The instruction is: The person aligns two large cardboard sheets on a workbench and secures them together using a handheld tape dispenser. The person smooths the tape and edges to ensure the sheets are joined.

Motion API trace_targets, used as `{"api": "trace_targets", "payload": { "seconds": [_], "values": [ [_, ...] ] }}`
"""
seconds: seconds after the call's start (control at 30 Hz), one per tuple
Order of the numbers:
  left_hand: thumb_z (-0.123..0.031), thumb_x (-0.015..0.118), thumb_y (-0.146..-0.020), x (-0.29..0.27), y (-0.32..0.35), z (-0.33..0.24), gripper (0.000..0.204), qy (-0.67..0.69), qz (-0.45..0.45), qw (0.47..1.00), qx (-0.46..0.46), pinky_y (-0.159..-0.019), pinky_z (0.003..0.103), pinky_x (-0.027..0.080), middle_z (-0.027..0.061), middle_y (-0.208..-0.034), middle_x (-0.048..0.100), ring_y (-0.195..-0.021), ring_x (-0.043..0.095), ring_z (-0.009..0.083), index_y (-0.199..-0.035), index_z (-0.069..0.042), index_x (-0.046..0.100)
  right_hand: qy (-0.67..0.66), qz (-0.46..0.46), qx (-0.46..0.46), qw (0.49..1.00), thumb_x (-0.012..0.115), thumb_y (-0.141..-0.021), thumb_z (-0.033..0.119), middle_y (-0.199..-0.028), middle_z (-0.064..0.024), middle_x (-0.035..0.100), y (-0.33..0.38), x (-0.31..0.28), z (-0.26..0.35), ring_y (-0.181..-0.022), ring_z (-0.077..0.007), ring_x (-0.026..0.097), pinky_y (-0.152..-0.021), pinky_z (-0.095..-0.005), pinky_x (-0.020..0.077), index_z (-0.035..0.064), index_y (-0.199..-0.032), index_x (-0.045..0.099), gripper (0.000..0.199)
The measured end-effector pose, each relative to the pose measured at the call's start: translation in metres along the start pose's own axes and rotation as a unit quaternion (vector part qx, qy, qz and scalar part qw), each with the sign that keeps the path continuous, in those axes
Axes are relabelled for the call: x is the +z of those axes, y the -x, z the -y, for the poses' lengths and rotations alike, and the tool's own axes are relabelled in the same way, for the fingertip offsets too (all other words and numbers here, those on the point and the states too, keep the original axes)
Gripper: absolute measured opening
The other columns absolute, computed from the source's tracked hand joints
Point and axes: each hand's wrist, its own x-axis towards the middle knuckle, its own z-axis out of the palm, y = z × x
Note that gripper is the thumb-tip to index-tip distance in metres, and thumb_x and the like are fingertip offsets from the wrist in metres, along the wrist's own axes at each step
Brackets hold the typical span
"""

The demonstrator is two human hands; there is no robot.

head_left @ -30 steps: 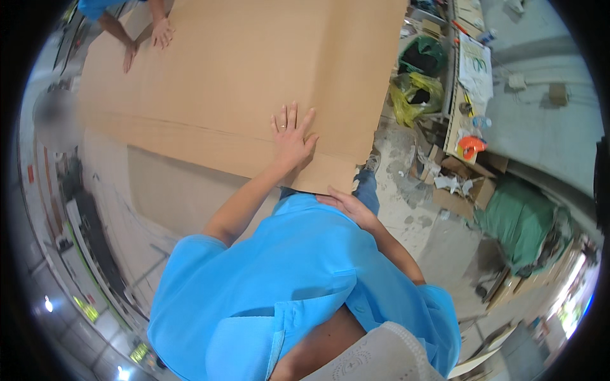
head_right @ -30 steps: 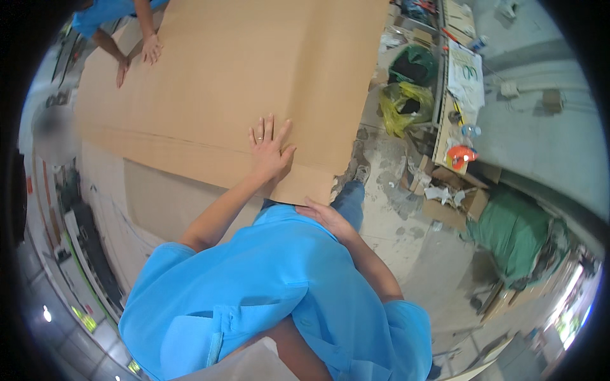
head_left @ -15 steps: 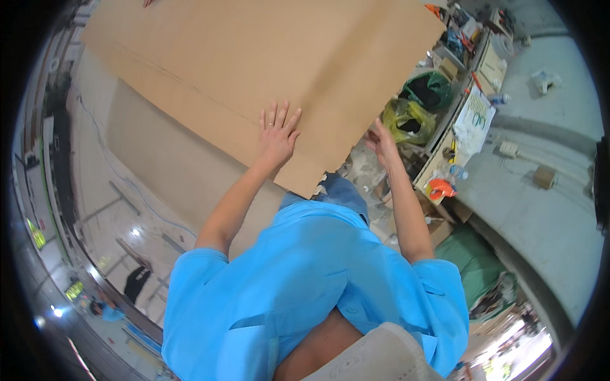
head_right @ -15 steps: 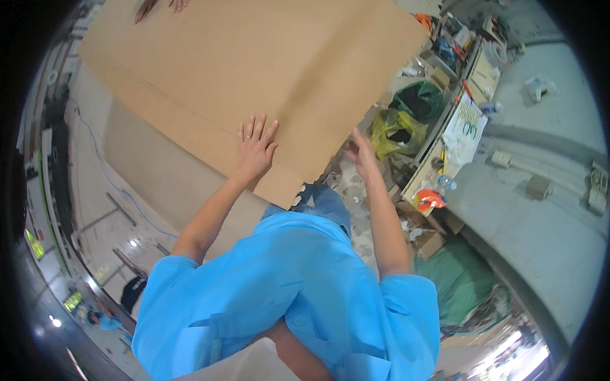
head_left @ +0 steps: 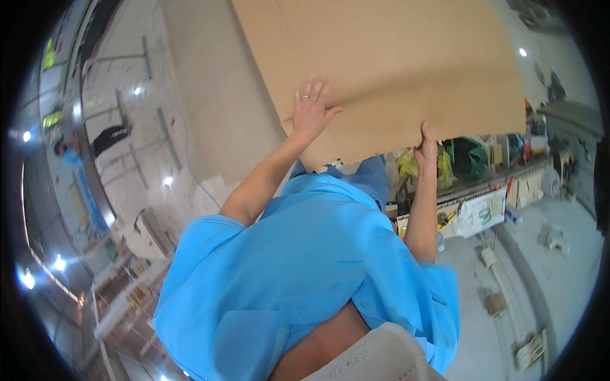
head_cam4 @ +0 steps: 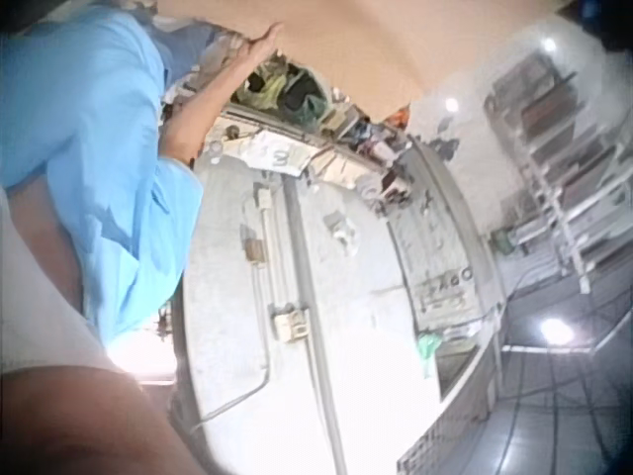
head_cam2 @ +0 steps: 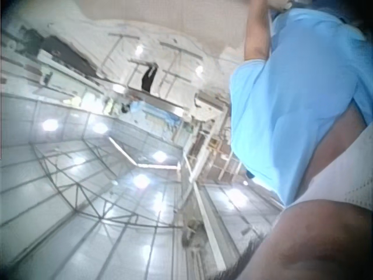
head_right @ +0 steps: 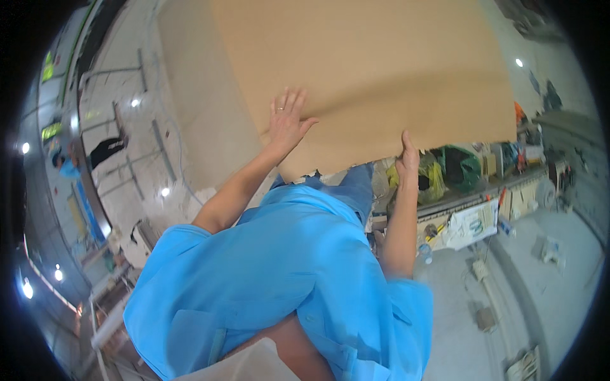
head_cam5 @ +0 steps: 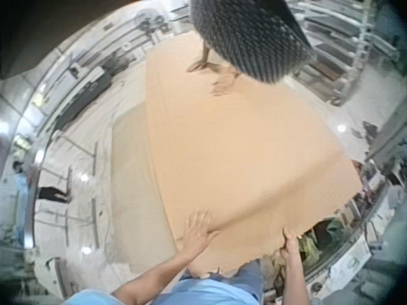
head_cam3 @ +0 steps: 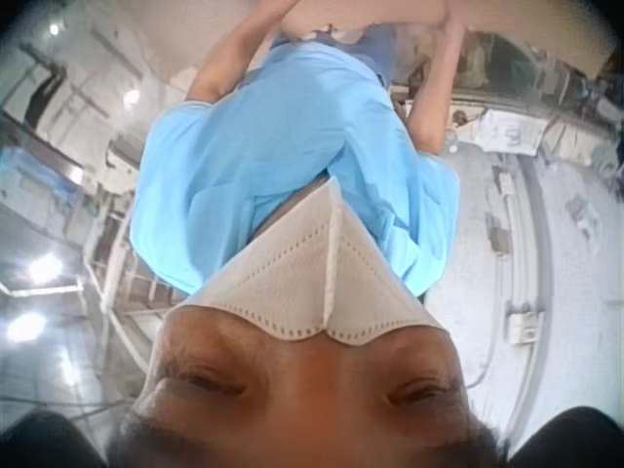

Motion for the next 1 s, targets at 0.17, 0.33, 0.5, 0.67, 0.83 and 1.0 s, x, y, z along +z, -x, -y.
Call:
{"api": "trace_targets", "payload": {
  "seconds": [0.17, 0.33, 0.5, 0.67, 0.83, 1.0],
  "values": [
    [-0.057, 0.082, -0.073, -0.005, 0.039, -0.007, 0.106, 0.008, -0.064, 0.955, -0.291, -0.119, 0.053, 0.026, 0.0193, -0.155, 0.038, -0.145, 0.032, 0.0355, -0.153, -0.007, 0.033, 0.072, 0.004, 0.013, 0.997, 0.071, -0.096, 0.022, -0.139, -0.0089, 0.06, 0.014, 0.008, 0.018, -0.127, -0.022, 0.057, -0.106, -0.0377, 0.0482, 0.0049, -0.142, 0.051, 0.053],
    [-0.043, 0.084, -0.081, -0.007, 0.091, 0.005, 0.092, 0.412, -0.073, 0.764, -0.491, -0.109, 0.044, 0.044, 0.0216, -0.137, 0.057, -0.129, 0.055, 0.0315, -0.148, 0.001, 0.039, 0.084, 0.024, 0.04, 0.995, 0.07, -0.097, 0.019, -0.14, -0.009, 0.058, 0.016, 0.013, 0.026, -0.129, -0.0211, 0.055, -0.109, -0.0367, 0.0459, 0.0032, -0.143, 0.048, 0.053],
    [-0.026, 0.073, -0.095, -0.003, 0.123, 0.033, 0.054, 0.694, 0.077, 0.514, -0.498, -0.094, 0.038, 0.056, 0.0183, -0.127, 0.065, -0.113, 0.066, 0.0254, -0.134, 0.007, 0.055, 0.091, 0.029, 0.045, 0.994, 0.069, -0.098, 0.021, -0.14, -0.0088, 0.058, 0.014, 0.011, 0.027, -0.129, -0.0208, 0.055, -0.109, -0.0363, 0.0459, 0.003, -0.142, 0.05, 0.051],
    [-0.027, 0.073, -0.095, 0.009, 0.131, 0.035, 0.05, 0.693, 0.094, 0.528, -0.482, -0.088, 0.035, 0.058, 0.0166, -0.122, 0.068, -0.107, 0.069, 0.0223, -0.129, 0.008, 0.06, 0.111, 0.019, 0.081, 0.99, 0.07, -0.097, 0.025, -0.137, -0.0084, 0.06, 0.012, 0.006, 0.031, -0.127, -0.021, 0.056, -0.104, -0.0366, 0.0484, 0.0029, -0.139, 0.052, 0.051],
    [-0.028, 0.063, -0.102, 0.015, 0.14, 0.042, 0.049, 0.671, 0.128, 0.566, -0.461, -0.096, 0.034, 0.055, 0.0164, -0.129, 0.065, -0.116, 0.065, 0.0227, -0.135, 0.008, 0.054, 0.127, 0.036, 0.095, 0.987, 0.07, -0.097, 0.028, -0.132, -0.0049, 0.065, 0.009, 0.002, 0.035, -0.124, -0.02, 0.059, -0.105, -0.0384, 0.048, 0.0084, -0.134, 0.058, 0.044],
    [-0.031, 0.062, -0.102, 0.009, 0.15, 0.048, 0.049, 0.752, 0.141, 0.477, -0.433, -0.094, 0.035, 0.055, 0.0153, -0.13, 0.065, -0.115, 0.066, 0.0221, -0.134, 0.005, 0.057, 0.122, 0.052, 0.069, 0.989, 0.071, -0.097, 0.027, -0.132, -0.0053, 0.064, 0.015, 0.007, 0.034, -0.123, -0.0201, 0.059, -0.103, -0.0381, 0.0492, 0.0074, -0.135, 0.057, 0.045]
  ]
}}
